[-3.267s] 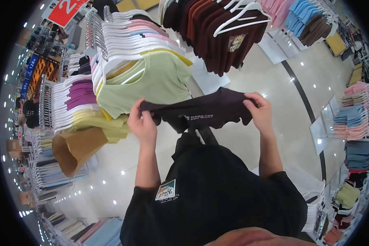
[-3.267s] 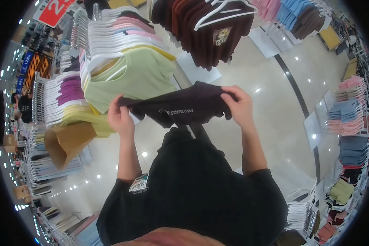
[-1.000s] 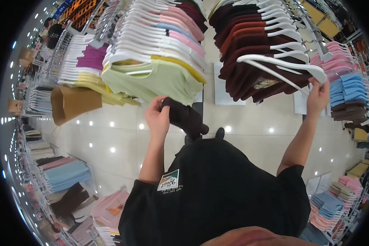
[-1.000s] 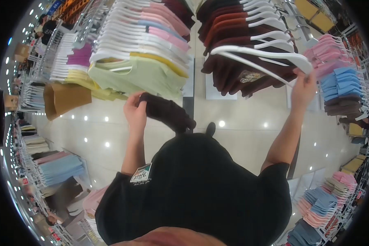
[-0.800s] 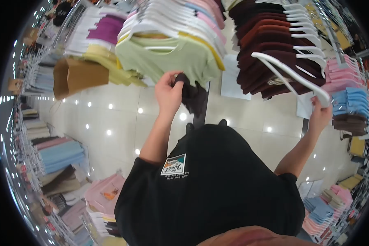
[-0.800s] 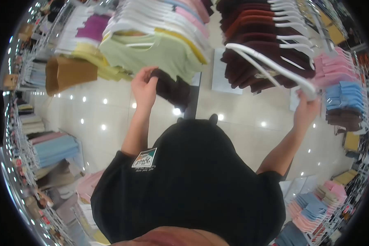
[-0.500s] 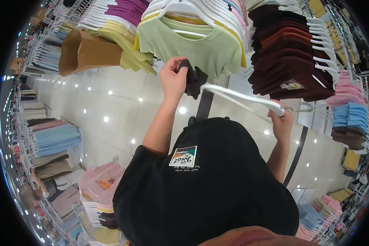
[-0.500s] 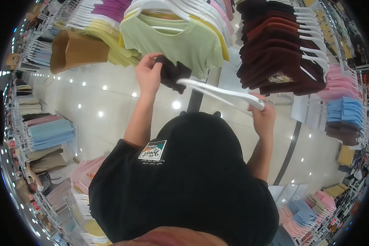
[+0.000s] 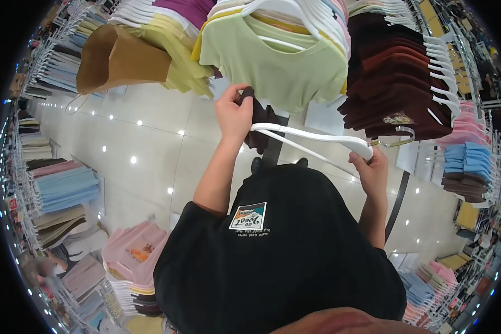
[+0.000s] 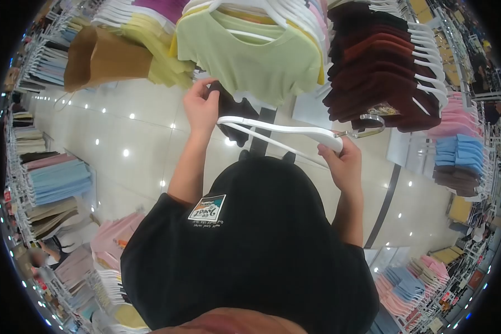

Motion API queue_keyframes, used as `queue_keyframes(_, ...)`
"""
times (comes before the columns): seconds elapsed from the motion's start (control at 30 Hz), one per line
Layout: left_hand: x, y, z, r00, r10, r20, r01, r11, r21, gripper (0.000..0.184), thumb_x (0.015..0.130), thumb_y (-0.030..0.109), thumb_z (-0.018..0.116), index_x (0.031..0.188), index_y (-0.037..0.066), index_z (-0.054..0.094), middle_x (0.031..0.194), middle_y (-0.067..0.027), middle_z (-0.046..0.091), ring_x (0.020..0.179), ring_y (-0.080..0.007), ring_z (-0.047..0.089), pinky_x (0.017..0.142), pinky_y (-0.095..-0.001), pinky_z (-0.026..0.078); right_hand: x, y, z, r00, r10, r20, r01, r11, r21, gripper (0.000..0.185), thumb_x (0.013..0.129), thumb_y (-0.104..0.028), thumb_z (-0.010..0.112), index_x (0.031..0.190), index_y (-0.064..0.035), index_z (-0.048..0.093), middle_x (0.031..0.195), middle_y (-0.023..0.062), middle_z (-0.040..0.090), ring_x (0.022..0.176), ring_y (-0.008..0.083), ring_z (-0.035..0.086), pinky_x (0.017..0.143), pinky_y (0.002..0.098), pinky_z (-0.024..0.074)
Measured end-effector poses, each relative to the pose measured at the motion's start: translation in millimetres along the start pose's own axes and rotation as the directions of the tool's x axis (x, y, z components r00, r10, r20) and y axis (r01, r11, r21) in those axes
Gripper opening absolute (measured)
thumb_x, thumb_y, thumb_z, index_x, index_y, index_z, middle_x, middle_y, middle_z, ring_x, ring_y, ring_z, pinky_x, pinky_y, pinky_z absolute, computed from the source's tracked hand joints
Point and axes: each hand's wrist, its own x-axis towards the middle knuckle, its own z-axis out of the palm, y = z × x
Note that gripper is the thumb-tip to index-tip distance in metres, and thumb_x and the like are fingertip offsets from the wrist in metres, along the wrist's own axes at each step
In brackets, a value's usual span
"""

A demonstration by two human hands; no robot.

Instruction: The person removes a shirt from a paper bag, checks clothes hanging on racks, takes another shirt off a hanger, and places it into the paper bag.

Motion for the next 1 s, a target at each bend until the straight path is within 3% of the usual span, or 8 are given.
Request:
queue_keyframes(0.27,2.1,-12.1,-21.1,0.998,-0.061,0.009,0.06,0.996,0.067,0.014,0.082,0.002,0.066,0.094,-0.001,0.071,0.056,0.0004,0.052,0.052,-0.0069,0.046,0.052,-0.026,0.038,-3.3,-2.6,16.5,1.0,0.011,0.022,-0.012,0.999,0.049,0.025,0.092,-0.008,0.073,0.113,0.0037,0.066,0.087,0.0008,0.064,0.078,0.0066,0.056,0.069,0.0227,0.0438)
queue_keyframes(0.47,-1.5,-15.8,-15.9,0.998,-0.043,0.036,0.041,0.997,0.073,0.016,0.081,0.003,0.065,0.096,0.0,0.071,0.056,-0.0009,0.054,0.051,-0.0076,0.047,0.051,-0.0269,0.039,-5.2,3.2,19.1,0.999,0.022,0.041,-0.024,0.998,0.051,0.016,0.095,-0.011,0.07,0.102,0.0025,0.069,0.087,-0.0012,0.061,0.076,0.0066,0.052,0.069,0.0233,0.0422)
queue_keyframes(0.53,-1.7,-13.2,-13.9,0.998,-0.023,0.05,0.019,0.996,0.085,0.017,0.081,0.003,0.065,0.097,0.001,0.071,0.056,-0.0015,0.055,0.05,-0.0081,0.048,0.051,-0.0273,0.039,-5.8,5.4,23.8,0.995,-0.063,0.071,0.061,0.998,0.027,0.023,0.096,-0.017,0.071,0.108,0.0024,0.066,0.083,-0.0011,0.061,0.074,0.0047,0.055,0.068,0.021,0.0437)
queue_keyframes(0.67,-1.6,-8.5,-8.5,0.995,0.069,0.076,-0.08,0.985,0.154,0.019,0.079,0.003,0.066,0.097,0.002,0.071,0.062,-0.0087,0.064,0.053,-0.0165,0.06,0.054,-0.0306,0.046,-5.3,6.4,36.1,0.995,-0.09,0.044,0.088,0.995,0.052,0.024,0.097,-0.017,0.07,0.108,0.0038,0.066,0.082,-0.0012,0.061,0.074,0.0052,0.054,0.068,0.0213,0.0436)
queue_keyframes(0.73,-3.6,-4.6,-1.7,0.99,0.115,0.079,-0.127,0.976,0.177,0.019,0.079,0.004,0.066,0.097,0.002,0.071,0.065,-0.0114,0.067,0.055,-0.0203,0.064,0.055,-0.032,0.049,-5.8,5.9,39.5,0.995,-0.067,0.078,0.073,0.995,-0.069,0.025,0.098,-0.016,0.069,0.11,0.0053,0.066,0.08,-0.0013,0.061,0.073,0.0056,0.054,0.068,0.0217,0.0436)
queue_keyframes(0.83,-17.6,2.6,12.6,0.952,0.262,0.158,-0.285,0.947,0.148,0.018,0.078,0.003,0.067,0.095,0.003,0.071,0.076,-0.016,0.07,0.064,-0.0312,0.068,0.059,-0.0361,0.053,-7.7,-1.9,56.0,0.999,-0.044,0.025,0.045,0.998,-0.036,0.024,0.098,-0.013,0.066,0.115,0.0048,0.066,0.078,-0.0014,0.061,0.072,0.0052,0.052,0.067,0.0218,0.0427)
queue_keyframes(0.93,-35.2,29.0,27.6,0.909,0.358,0.214,-0.377,0.924,0.056,0.019,0.077,0.001,0.068,0.096,0.003,0.07,0.081,-0.0166,0.071,0.068,-0.0328,0.069,0.06,-0.0368,0.054,-5.1,-4.8,65.1,1.0,-0.028,-0.008,0.028,0.998,-0.049,0.021,0.1,-0.014,0.064,0.112,0.0032,0.066,0.077,-0.0018,0.06,0.07,0.0044,0.05,0.063,0.022,0.0398)
queue_keyframes(1.0,-47.9,45.1,37.3,0.87,0.416,0.264,-0.43,0.903,-0.005,0.025,0.075,-0.001,0.068,0.099,0.002,0.069,0.085,-0.0174,0.071,0.072,-0.0338,0.069,0.063,-0.0372,0.054,-0.4,-4.2,66.8,0.992,-0.11,-0.061,0.11,0.994,-0.002,0.019,0.1,-0.016,0.063,0.105,0.0022,0.065,0.076,-0.0024,0.06,0.069,0.004,0.049,0.062,0.0222,0.0383)
